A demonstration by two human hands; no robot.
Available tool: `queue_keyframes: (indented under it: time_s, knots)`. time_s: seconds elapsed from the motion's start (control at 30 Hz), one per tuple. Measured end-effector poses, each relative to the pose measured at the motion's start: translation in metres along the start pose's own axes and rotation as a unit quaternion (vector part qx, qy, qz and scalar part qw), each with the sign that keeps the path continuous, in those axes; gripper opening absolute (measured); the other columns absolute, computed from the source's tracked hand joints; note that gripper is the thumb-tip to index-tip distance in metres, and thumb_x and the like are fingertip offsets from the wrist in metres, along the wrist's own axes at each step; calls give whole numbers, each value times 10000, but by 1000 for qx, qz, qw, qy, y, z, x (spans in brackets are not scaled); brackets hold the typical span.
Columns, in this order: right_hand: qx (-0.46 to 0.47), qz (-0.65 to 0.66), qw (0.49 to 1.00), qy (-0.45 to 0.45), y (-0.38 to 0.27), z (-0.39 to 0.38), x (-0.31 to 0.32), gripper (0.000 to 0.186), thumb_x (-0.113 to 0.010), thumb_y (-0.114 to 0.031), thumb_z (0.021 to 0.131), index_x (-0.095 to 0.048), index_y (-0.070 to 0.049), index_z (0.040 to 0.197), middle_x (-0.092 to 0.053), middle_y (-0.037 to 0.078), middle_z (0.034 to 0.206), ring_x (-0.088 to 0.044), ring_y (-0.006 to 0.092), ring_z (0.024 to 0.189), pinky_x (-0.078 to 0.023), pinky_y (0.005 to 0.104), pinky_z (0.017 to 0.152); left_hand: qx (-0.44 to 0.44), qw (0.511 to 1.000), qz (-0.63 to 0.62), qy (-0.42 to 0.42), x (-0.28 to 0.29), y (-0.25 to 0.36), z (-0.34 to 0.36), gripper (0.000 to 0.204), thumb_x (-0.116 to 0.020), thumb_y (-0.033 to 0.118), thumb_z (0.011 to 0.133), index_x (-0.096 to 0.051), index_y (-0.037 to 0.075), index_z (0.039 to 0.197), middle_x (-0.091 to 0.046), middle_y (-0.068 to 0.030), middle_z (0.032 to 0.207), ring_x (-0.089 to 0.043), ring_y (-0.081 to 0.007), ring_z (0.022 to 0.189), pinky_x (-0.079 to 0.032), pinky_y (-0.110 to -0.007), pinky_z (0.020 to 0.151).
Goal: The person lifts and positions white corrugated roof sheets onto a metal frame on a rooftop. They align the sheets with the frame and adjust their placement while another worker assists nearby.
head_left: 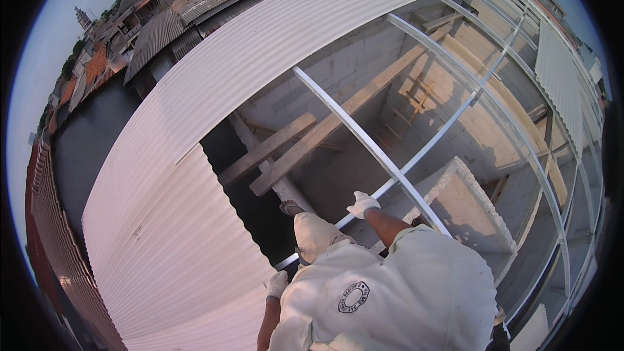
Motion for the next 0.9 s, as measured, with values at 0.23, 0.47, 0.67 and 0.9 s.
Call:
queue_keyframes:
  time_s: [0.23, 0.47, 0.67, 0.9]
  knots:
    - [-77, -25, 996, 24, 43, 18, 9, 888, -824, -531, 983, -514, -74, 1678, -644, 230, 1636, -631, 388, 1514, -516, 468, 1270, 130, 975, -144, 106, 59, -68, -48, 336, -746, 338, 1066, -749, 68, 1266, -597, 25, 874, -508, -108, 619, -406, -316, 524]
    - [-67, -34, 980, 186, 11, 108, 65, 1001, -887, -493, 949, -395, -86, 1720, -556, 226, 1661, -567, 438, 1524, -530, 570, 1221, 104, 975, 85, 177, 172, -98, -19, 714, -756, 487, 1029, -689, 14, 1559, -784, -218, 1415, -776, -323, 1257, -613, -444, 1026]
    - [-76, -71, 941, 321, -16, 218, 151, 1068, -932, -453, 913, -370, -89, 1745, -536, 188, 1686, -565, 457, 1493, -525, 551, 1229, -54, 936, 193, 288, 256, 111, 111, 874, -772, 522, 1034, -525, 19, 1705, -638, -264, 1651, -610, -412, 1538, -473, -480, 1270]
    - [-140, -107, 948, 264, -67, 339, 202, 1064, -904, -477, 936, -354, -94, 1761, -568, 199, 1679, -610, 417, 1503, -545, 539, 1212, -123, 865, 321, 367, 322, 310, 330, 933, -743, 609, 1050, -444, 82, 1760, -429, -246, 1818, -433, -421, 1668, -420, -509, 1323]
Point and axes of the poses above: each hand's wrist, its own z-axis towards the middle knuckle, its own x-axis out of the back of the hand, y = z × x, the point moved 8 cm from there along z, towards the middle knuckle
